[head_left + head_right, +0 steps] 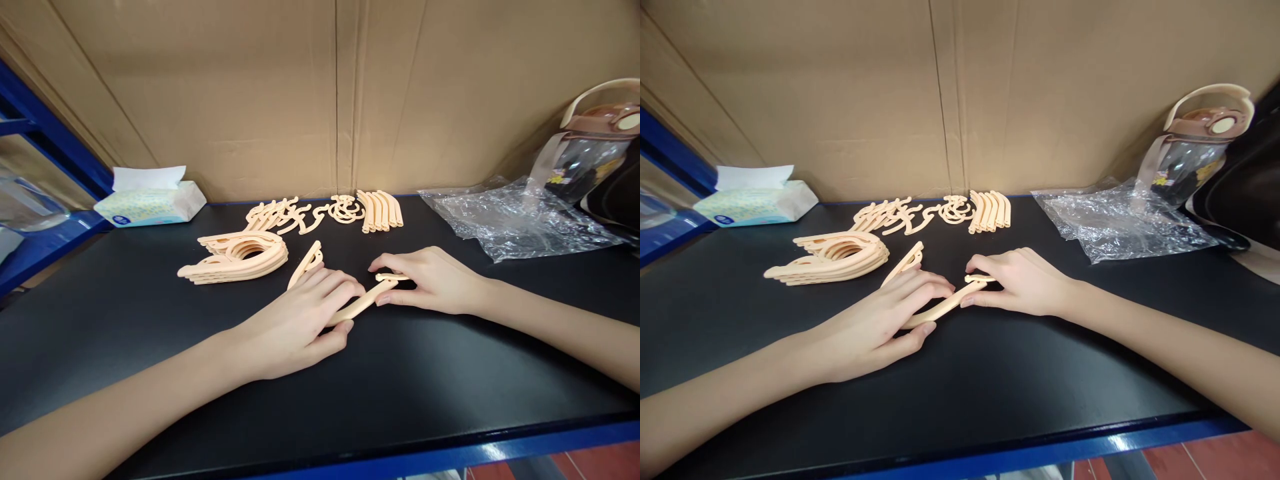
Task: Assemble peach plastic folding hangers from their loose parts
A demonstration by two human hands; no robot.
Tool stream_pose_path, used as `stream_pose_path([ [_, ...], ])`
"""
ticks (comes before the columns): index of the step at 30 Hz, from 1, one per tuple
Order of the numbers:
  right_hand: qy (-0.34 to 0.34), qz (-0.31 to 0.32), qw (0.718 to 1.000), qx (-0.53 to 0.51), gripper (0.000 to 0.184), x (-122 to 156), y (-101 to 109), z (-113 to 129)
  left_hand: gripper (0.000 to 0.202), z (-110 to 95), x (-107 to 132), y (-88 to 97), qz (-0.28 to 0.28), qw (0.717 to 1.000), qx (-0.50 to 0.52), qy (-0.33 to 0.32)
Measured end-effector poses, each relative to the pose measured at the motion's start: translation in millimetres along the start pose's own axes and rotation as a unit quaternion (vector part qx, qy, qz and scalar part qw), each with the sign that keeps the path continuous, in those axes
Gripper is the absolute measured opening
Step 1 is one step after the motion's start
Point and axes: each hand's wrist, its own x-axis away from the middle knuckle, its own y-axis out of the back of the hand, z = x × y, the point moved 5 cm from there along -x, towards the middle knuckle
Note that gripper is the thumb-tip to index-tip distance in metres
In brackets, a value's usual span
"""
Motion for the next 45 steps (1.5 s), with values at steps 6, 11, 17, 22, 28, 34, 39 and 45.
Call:
stream_pose_path([
  [6,-0.005,-0.001,1.0,0.002,0.054,1.5,0.8,0.0,0.03,0.8,-0.6,-1.3,0.002,1.0,0.0,0.001],
  [11,-0.008,-0.001,1.0,0.008,0.053,1.5,0.6,-0.2,0.03,0.9,-0.6,-0.9,0.0,1.0,0.002,-0.001],
  [17,-0.011,-0.006,1.0,0.013,0.054,1.0,0.6,-0.7,0.03,0.5,-0.3,-0.4,-0.004,1.0,0.002,-0.004],
  [22,-0.024,-0.006,0.999,0.02,0.057,1.5,1.0,-0.7,0.031,0.5,-0.6,-0.5,-0.003,1.0,0.005,-0.003],
  [28,-0.035,-0.018,0.998,0.038,0.062,1.6,1.4,-1.6,0.028,0.4,-0.5,1.5,-0.009,1.0,0.007,0.0],
  [34,-0.034,-0.021,0.998,0.054,0.062,2.0,0.9,-2.8,0.028,0.2,-1.4,1.5,-0.008,1.0,0.011,-0.001],
  [39,-0.048,-0.023,0.996,0.065,0.064,1.5,1.2,-3.9,0.028,0.7,-0.9,0.9,-0.002,1.0,0.011,0.001],
  [45,-0.057,-0.022,0.995,0.078,0.068,1.3,1.6,-3.9,0.028,0.6,0.0,1.0,0.0,1.0,0.018,0.005],
])
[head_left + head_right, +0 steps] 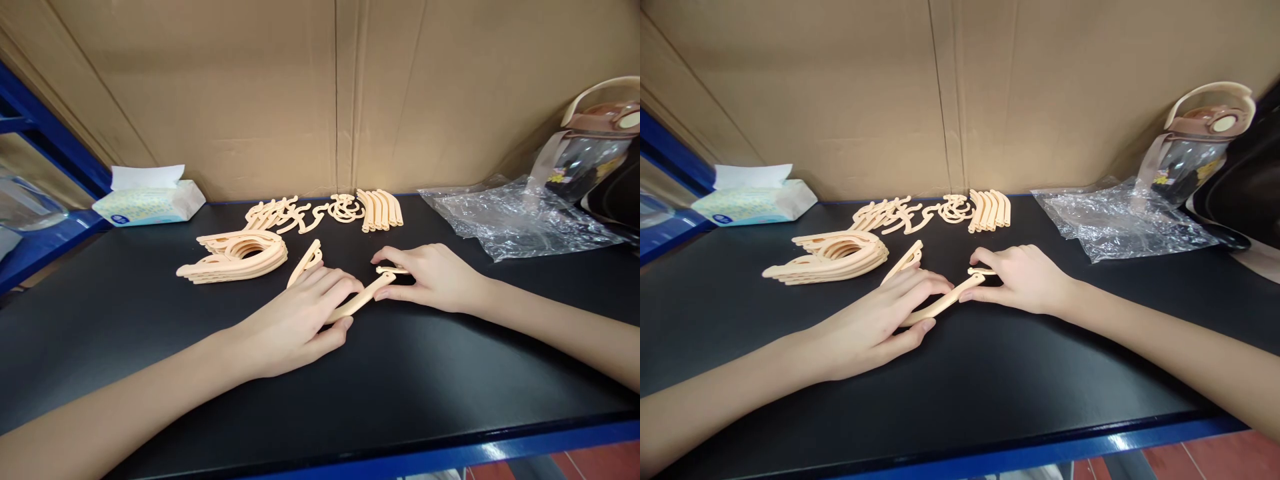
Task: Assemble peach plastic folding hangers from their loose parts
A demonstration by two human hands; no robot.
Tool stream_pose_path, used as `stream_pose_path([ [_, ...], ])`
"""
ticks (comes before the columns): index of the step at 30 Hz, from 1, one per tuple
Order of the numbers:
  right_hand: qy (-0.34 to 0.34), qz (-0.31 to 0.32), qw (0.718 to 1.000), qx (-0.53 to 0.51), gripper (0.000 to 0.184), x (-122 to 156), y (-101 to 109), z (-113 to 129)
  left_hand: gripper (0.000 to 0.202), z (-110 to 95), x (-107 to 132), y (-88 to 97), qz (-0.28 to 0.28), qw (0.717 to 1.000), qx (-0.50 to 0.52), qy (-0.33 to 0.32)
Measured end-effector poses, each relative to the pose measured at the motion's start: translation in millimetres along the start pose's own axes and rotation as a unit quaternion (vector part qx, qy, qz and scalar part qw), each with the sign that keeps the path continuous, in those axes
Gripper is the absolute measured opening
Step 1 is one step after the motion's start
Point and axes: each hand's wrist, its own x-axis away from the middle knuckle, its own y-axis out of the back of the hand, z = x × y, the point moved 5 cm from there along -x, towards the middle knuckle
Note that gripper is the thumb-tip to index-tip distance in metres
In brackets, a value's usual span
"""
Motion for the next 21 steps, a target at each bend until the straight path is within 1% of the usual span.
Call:
stream_pose_path([
  [5,0.001,-0.009,1.0,0.01,0.069,-0.4,-0.2,-0.5,0.028,0.5,-0.7,0.6,-0.011,1.0,0.001,0.001],
  [14,-0.016,-0.003,1.0,0.004,0.072,-0.6,0.3,-0.7,0.028,0.9,-0.6,-0.5,-0.002,1.0,0.002,0.003],
  [21,-0.018,-0.005,1.0,0.001,0.069,-0.9,0.6,-0.5,0.029,1.7,-0.7,-0.2,-0.008,1.0,-0.001,-0.001],
])
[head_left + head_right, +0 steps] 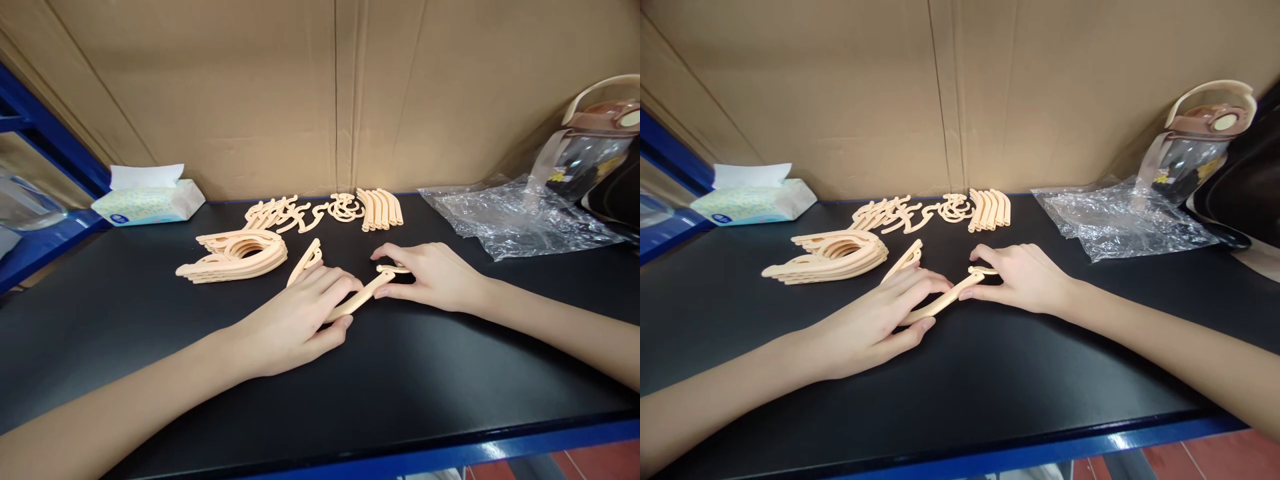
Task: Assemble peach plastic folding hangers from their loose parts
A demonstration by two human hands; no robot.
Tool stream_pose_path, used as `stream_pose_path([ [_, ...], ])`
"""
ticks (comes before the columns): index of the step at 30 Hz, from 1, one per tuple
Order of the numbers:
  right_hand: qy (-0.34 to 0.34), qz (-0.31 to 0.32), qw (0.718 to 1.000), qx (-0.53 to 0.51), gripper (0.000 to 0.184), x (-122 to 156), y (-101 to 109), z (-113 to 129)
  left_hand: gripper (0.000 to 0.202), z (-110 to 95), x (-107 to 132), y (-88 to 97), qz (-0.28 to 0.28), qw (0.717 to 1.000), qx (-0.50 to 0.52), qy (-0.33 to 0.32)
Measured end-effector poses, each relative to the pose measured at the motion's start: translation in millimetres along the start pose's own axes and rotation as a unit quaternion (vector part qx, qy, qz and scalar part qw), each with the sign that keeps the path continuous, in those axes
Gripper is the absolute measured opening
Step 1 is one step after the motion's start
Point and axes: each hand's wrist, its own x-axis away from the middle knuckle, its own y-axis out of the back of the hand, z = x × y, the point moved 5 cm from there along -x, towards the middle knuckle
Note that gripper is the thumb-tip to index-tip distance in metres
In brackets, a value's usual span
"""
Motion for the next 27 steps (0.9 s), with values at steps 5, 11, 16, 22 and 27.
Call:
stream_pose_path([
  [5,0.018,0.01,1.0,-0.01,0.066,-0.7,-1.1,-0.1,0.028,0.3,0.1,-0.2,0.0,1.0,0.001,-0.004],
  [11,0.023,0.016,1.0,-0.012,0.068,-0.9,-1.7,-0.8,0.028,0.1,1.1,-0.7,0.001,1.0,-0.004,-0.004],
  [16,0.027,0.019,0.999,-0.009,0.068,-0.7,-1.2,-0.4,0.028,-0.3,0.8,-0.5,0.004,1.0,-0.004,-0.003],
  [22,0.03,0.019,0.999,-0.005,0.067,0.0,-1.9,-0.4,0.028,1.2,0.4,-1.6,0.003,1.0,-0.009,-0.004],
  [27,0.036,0.009,0.999,-0.003,0.069,0.3,-1.4,-0.1,0.028,1.3,0.9,-2.3,0.005,1.0,-0.006,-0.004],
])
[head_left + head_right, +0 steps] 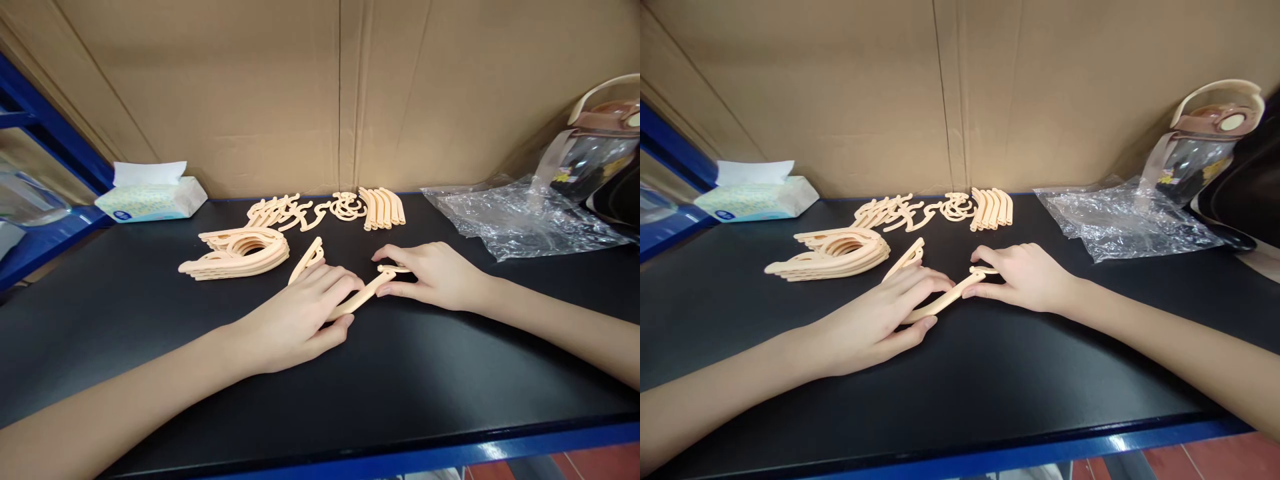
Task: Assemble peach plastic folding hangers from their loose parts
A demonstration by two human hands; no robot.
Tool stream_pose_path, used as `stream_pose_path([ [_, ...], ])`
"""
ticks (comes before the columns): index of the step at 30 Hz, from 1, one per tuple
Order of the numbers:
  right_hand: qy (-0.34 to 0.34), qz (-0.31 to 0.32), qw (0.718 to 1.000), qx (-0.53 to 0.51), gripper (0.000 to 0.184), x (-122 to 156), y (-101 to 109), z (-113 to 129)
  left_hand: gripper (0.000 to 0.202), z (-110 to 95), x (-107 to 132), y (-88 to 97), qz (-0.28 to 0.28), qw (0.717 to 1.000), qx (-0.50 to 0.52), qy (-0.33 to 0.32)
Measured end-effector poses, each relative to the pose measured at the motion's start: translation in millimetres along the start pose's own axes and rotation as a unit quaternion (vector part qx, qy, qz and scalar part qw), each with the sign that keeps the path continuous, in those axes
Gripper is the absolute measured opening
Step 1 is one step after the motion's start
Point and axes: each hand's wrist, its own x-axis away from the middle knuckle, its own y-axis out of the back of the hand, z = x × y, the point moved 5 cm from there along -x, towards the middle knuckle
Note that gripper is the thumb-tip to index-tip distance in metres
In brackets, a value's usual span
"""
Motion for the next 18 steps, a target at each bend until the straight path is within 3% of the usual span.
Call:
stream_pose_path([
  [18,0.002,-0.028,1.0,0.006,0.065,0.8,-0.7,-0.8,0.028,1.0,0.8,-1.3,-0.003,1.0,-0.008,-0.006],
])
